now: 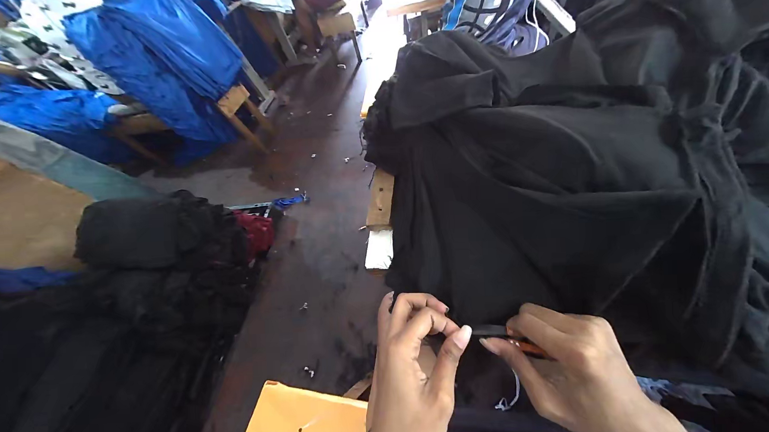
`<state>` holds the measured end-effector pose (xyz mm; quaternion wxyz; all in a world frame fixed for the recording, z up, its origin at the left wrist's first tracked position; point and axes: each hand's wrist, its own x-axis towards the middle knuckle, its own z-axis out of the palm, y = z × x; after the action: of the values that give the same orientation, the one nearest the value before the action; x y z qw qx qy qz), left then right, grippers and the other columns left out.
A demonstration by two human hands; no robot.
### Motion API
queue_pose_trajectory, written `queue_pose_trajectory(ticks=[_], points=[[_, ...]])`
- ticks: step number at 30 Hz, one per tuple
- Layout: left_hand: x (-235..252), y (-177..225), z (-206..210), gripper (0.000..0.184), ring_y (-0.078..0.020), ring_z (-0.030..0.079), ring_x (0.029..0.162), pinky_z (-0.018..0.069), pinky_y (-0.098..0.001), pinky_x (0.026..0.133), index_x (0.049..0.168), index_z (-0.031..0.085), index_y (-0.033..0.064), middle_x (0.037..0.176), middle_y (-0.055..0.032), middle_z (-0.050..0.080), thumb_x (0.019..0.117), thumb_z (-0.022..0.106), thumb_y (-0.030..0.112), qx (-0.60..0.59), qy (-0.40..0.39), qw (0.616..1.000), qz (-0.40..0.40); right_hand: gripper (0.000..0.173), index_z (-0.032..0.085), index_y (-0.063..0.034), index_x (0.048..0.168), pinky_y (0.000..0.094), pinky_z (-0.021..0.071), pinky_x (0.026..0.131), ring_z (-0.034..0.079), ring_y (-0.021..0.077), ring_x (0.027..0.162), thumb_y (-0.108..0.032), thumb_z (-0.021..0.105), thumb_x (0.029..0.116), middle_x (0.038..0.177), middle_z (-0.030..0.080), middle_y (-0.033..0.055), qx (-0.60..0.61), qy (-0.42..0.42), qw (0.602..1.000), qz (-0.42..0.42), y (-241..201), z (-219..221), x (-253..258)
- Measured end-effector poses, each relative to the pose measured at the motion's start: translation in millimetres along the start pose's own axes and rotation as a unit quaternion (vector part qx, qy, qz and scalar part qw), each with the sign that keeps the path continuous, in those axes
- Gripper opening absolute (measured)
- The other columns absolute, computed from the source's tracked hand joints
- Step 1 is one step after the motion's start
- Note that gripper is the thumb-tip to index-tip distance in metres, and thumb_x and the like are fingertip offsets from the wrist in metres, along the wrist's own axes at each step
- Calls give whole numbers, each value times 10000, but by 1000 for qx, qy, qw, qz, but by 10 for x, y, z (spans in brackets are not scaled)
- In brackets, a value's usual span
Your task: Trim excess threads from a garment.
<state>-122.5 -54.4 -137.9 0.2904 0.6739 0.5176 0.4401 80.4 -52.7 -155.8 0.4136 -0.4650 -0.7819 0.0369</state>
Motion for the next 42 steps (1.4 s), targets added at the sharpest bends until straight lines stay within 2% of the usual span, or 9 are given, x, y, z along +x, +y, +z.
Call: queue_pose_trajectory(ticks=[3,7,11,14,17,21,26,39,42], points=[[11,-11,-95,186,-57,624,1006,547,-223,876,856,710,109,1059,0,640,953,671,262,-44,-10,999,2,411,619,-107,704,255,346,414,490,94,480,-387,562,1000,590,546,9,1,0,1000,20,51,41,-2],[27,63,-281,139,-65,696,955,618,-194,806,891,713,4,1115,-99,660,930,690,136,-18,-19,999,-30,370,660,-97,787,106,327,475,424,-74,538,-379,603,1019,611,513,-75,225,-23,969,104,134,-125,46],[34,175,-171,494,-115,668,904,584,-258,748,939,743,59,1082,-85,661,822,765,539,148,-13,989,-21,319,675,-145,846,61,377,532,476,-122,601,-407,608,1016,670,555,-146,335,-39,929,152,90,-285,166],[22,143,-10,405,-219,646,922,540,-397,798,893,737,123,1039,-64,666,847,727,526,242,-1,970,19,325,687,-110,862,74,380,544,484,-108,615,-384,611,1019,694,575,-128,344,-39,926,153,38,-271,184],[10,77,-69,184,-149,612,970,503,-333,843,852,747,144,1076,-27,660,913,690,307,160,-18,987,11,322,660,-74,858,70,342,515,445,-99,594,-354,623,1014,670,536,-79,305,-34,948,83,110,-139,133],[37,-50,-270,176,-23,614,991,539,-161,825,883,708,76,1061,-15,634,949,672,236,-79,-61,995,-27,391,664,-74,854,190,376,492,482,32,565,-442,637,982,666,569,11,151,-48,987,29,97,-37,39],[40,-49,-257,123,-19,623,980,546,-144,818,864,715,67,1051,-12,635,918,702,177,-151,-39,987,-50,385,652,-96,806,241,352,435,480,89,513,-442,614,971,648,564,16,66,-36,997,-3,-9,19,98],[-44,-97,-352,122,-52,609,1050,550,-194,919,809,760,96,1095,-59,590,854,786,207,-33,-60,998,3,376,613,-120,683,275,362,405,511,114,471,-370,569,961,583,544,3,6,-25,999,-19,-68,205,191],[-33,57,-722,144,-311,660,978,554,-474,836,866,791,41,1042,-182,677,853,789,184,188,-242,950,-61,371,639,-67,753,202,360,465,469,48,527,-348,617,994,611,544,11,187,-82,979,18,59,29,205]])
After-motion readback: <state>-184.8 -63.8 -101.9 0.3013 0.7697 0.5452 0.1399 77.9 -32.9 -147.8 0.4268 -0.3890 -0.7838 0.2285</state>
